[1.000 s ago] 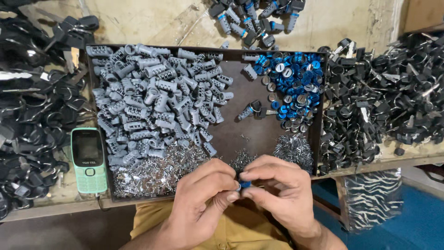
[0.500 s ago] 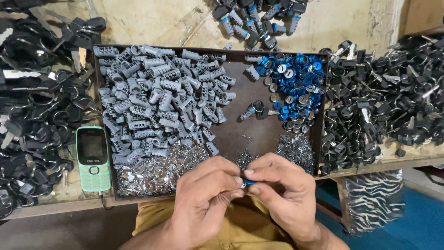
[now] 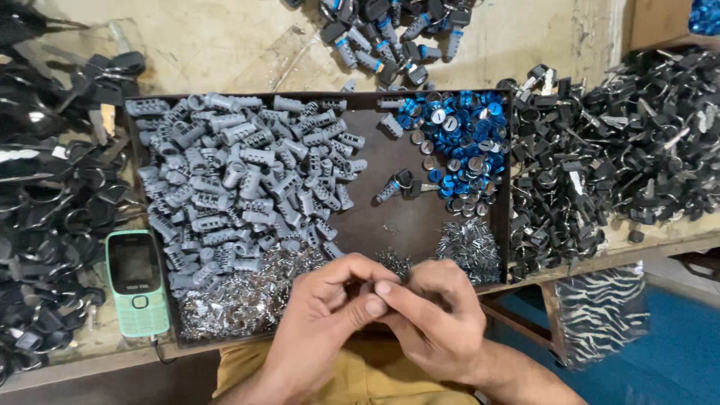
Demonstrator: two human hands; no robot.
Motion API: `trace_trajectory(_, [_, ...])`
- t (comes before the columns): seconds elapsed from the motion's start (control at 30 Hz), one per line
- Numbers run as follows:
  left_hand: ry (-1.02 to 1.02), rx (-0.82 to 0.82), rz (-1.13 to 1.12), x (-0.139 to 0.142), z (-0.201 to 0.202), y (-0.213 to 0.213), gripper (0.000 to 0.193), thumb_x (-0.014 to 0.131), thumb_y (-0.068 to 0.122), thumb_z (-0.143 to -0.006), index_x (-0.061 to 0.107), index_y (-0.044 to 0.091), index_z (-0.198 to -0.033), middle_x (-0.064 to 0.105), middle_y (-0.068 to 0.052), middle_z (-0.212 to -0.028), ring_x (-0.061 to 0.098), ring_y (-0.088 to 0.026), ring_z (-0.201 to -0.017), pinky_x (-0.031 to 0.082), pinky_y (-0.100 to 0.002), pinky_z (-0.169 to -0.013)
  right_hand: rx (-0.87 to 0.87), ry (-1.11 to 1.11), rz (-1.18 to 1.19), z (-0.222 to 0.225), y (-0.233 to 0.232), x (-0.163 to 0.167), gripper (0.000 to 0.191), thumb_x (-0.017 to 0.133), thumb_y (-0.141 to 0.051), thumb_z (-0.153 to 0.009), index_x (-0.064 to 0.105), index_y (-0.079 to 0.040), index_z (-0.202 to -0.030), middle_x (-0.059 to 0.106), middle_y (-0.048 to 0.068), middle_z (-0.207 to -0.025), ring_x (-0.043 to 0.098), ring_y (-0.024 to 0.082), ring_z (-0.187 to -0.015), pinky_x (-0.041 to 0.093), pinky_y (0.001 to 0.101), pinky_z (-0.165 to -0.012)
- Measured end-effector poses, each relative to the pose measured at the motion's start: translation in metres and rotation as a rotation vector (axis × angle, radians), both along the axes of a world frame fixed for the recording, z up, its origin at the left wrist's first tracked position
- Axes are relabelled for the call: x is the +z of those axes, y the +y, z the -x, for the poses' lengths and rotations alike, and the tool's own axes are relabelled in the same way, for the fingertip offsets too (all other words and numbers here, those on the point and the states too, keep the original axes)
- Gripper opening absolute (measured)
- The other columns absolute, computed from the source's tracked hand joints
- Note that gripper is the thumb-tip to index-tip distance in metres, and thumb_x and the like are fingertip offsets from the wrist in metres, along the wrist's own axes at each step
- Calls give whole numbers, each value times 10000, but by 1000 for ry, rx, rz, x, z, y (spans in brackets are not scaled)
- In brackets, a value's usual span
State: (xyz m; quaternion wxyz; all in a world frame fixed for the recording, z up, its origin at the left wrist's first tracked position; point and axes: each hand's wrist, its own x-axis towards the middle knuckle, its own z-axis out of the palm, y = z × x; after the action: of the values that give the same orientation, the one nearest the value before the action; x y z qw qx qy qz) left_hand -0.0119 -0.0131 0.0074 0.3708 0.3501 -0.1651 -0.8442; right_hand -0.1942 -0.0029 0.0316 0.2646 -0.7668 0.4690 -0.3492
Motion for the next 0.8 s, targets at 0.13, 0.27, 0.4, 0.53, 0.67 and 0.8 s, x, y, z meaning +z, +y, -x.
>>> trace_trajectory(0.13, [-288, 67, 176, -3, -8, -2, 120, 667, 1, -958, 710, -33, -1066, 664, -59, -981, 592, -63, -818, 492, -218, -709, -114, 96, -108, 25, -34, 2, 572, 908, -158, -741, 667, -58, -1250, 602, 102, -1047, 620, 175, -813, 533, 291, -663])
trace_trajectory(0.27, [-545, 113, 330, 3, -14, -3, 117, 676, 16, -961, 736, -18, -1055, 672, -54, -1012, 570, -51, -677, 473, -201, -577, -175, 563, 30, 34, -72, -5, 526, 931, -176, -720, 733, -41, -1188, 595, 105, -815, 599, 268, -719, 484, 382, -615])
trace_trajectory(0.4, [-439, 138, 245, 4, -12, -9, 132, 664, 36, -930, 717, -12, -1041, 641, -49, -1003, 607, -67, -695, 518, -218, -594, -154, 438, 44, 27, -76, 4, 341, 865, -37, -815, 737, -36, -1131, 670, 93, -849, 659, 210, -719, 514, 316, -639])
trace_trajectory(0.53, [-318, 138, 290, 1, -20, -11, 125, 682, 33, -949, 702, -21, -1060, 614, -46, -1087, 561, -57, -750, 488, -207, -646, -97, 129, -68, 20, -42, 28, 305, 835, -55, -800, 704, -16, -1072, 712, 97, -929, 699, 172, -775, 540, 263, -669])
trace_trajectory(0.67, [-338, 92, 313, 0, -25, -8, 118, 706, 40, -938, 713, -1, -1049, 649, -40, -1069, 563, -49, -730, 489, -208, -635, -200, -266, -311, 6, -12, 26, 302, 748, 19, -842, 642, 25, -1124, 698, 132, -987, 701, 201, -842, 548, 278, -742])
trace_trajectory(0.8, [-557, 112, 544, 8, -28, -4, 151, 742, 5, -888, 738, 28, -1038, 682, -43, -1037, 567, -66, -743, 456, -211, -621, -28, -175, -319, 10, -6, 28, 243, 707, 56, -835, 745, -7, -1066, 728, 81, -880, 635, 123, -669, 472, 229, -588])
